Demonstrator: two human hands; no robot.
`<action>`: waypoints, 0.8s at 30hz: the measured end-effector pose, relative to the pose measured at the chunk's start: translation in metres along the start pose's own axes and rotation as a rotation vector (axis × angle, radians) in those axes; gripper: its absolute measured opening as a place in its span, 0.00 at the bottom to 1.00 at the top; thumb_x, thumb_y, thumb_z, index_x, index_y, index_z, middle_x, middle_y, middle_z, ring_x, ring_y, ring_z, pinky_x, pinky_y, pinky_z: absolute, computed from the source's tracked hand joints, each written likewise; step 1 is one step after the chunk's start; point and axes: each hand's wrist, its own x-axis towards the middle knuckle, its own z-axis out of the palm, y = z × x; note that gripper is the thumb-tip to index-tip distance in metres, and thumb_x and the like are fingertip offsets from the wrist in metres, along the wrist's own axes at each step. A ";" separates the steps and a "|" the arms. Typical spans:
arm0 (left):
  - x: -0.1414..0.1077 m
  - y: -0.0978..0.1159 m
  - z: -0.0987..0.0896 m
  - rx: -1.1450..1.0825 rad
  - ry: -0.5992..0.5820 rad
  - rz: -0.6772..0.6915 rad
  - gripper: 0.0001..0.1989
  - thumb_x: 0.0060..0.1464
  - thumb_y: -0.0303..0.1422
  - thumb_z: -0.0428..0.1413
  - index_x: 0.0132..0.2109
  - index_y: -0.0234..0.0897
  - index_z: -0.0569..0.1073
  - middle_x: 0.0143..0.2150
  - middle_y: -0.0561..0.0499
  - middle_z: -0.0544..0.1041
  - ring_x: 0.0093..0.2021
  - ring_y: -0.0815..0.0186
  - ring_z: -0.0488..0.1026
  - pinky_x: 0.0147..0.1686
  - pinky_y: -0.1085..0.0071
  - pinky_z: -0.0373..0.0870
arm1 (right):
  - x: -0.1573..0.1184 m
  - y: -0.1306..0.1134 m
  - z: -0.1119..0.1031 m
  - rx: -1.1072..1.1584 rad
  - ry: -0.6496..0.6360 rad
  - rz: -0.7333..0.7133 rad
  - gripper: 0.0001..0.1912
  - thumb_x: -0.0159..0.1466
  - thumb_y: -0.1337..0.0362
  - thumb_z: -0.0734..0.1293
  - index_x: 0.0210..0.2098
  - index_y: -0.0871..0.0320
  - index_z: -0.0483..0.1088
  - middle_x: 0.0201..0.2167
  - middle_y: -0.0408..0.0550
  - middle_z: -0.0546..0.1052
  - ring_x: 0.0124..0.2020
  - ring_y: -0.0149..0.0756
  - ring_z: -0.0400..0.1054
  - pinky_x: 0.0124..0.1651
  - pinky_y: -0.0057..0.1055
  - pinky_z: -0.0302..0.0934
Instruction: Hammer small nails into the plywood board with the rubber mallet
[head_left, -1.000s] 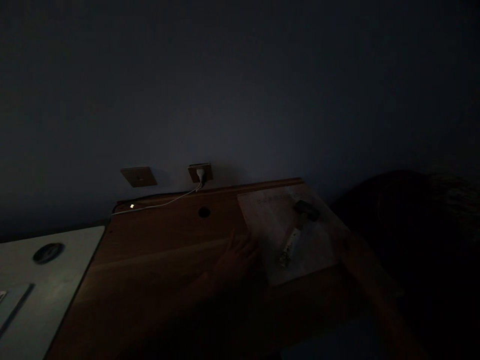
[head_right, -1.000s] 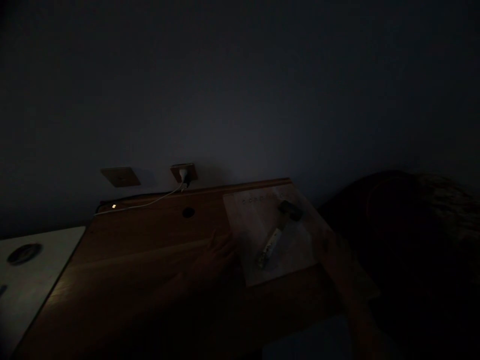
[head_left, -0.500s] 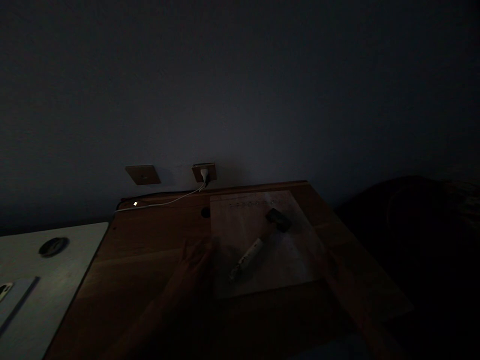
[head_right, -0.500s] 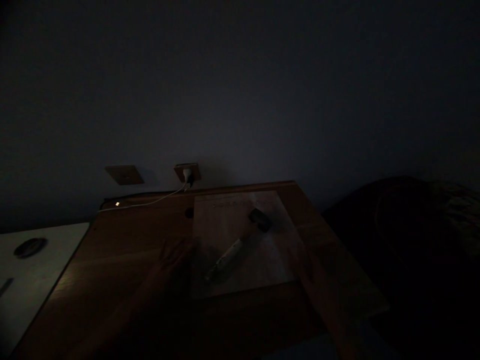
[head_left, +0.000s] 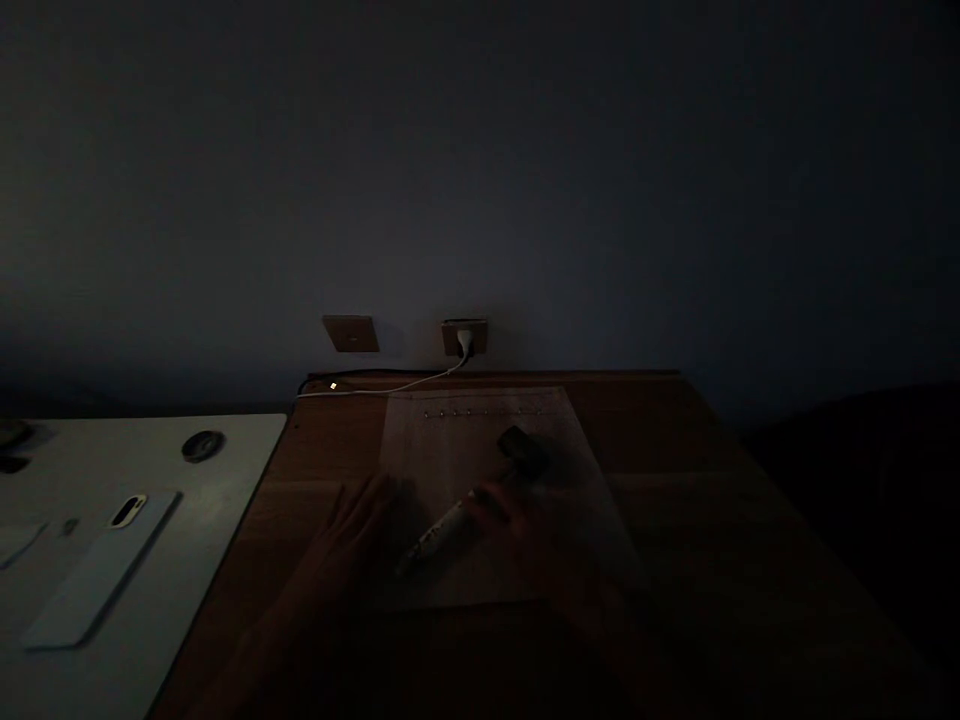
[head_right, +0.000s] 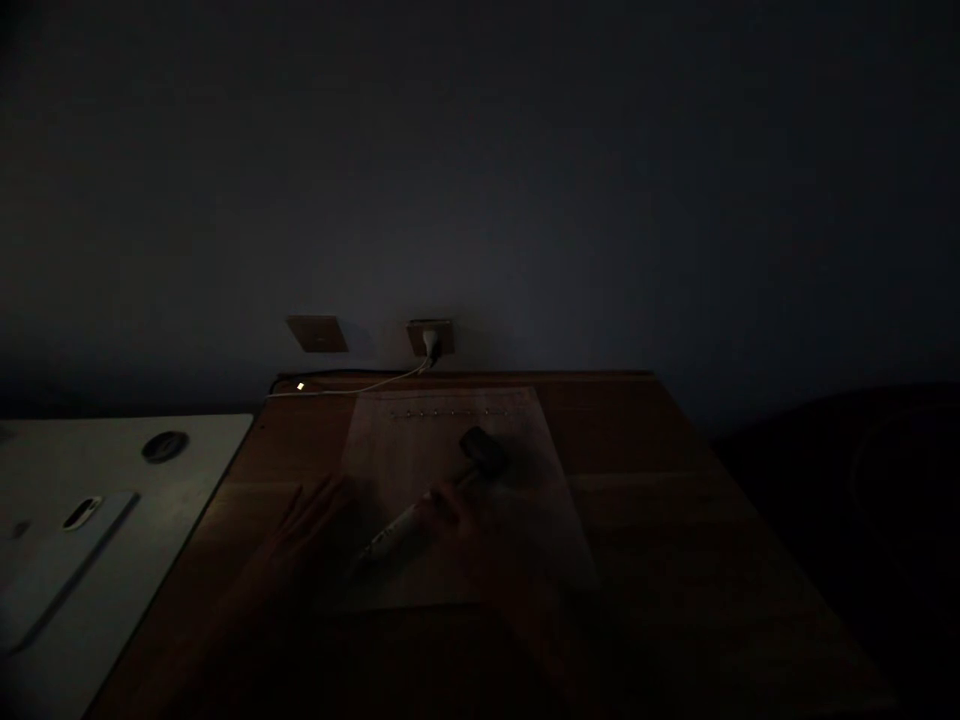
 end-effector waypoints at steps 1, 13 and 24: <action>0.005 0.002 0.001 0.002 -0.020 0.016 0.31 0.68 0.30 0.46 0.75 0.39 0.52 0.76 0.38 0.54 0.76 0.50 0.49 0.72 0.43 0.47 | 0.013 -0.006 -0.002 -0.067 -0.029 -0.057 0.38 0.60 0.82 0.60 0.64 0.43 0.67 0.63 0.49 0.73 0.48 0.45 0.77 0.47 0.40 0.74; 0.014 0.007 0.011 -0.040 -0.061 -0.023 0.31 0.73 0.41 0.44 0.77 0.46 0.44 0.76 0.43 0.55 0.75 0.55 0.53 0.73 0.47 0.48 | 0.014 0.002 0.007 -0.059 -0.005 0.033 0.20 0.63 0.76 0.64 0.53 0.55 0.72 0.52 0.53 0.76 0.51 0.45 0.72 0.51 0.39 0.73; 0.008 0.004 0.011 -0.133 -0.106 -0.039 0.30 0.72 0.40 0.47 0.76 0.46 0.49 0.75 0.43 0.58 0.75 0.55 0.55 0.71 0.49 0.55 | -0.047 0.064 -0.002 -0.020 0.010 0.180 0.23 0.66 0.76 0.58 0.54 0.53 0.73 0.55 0.54 0.75 0.54 0.44 0.72 0.55 0.42 0.71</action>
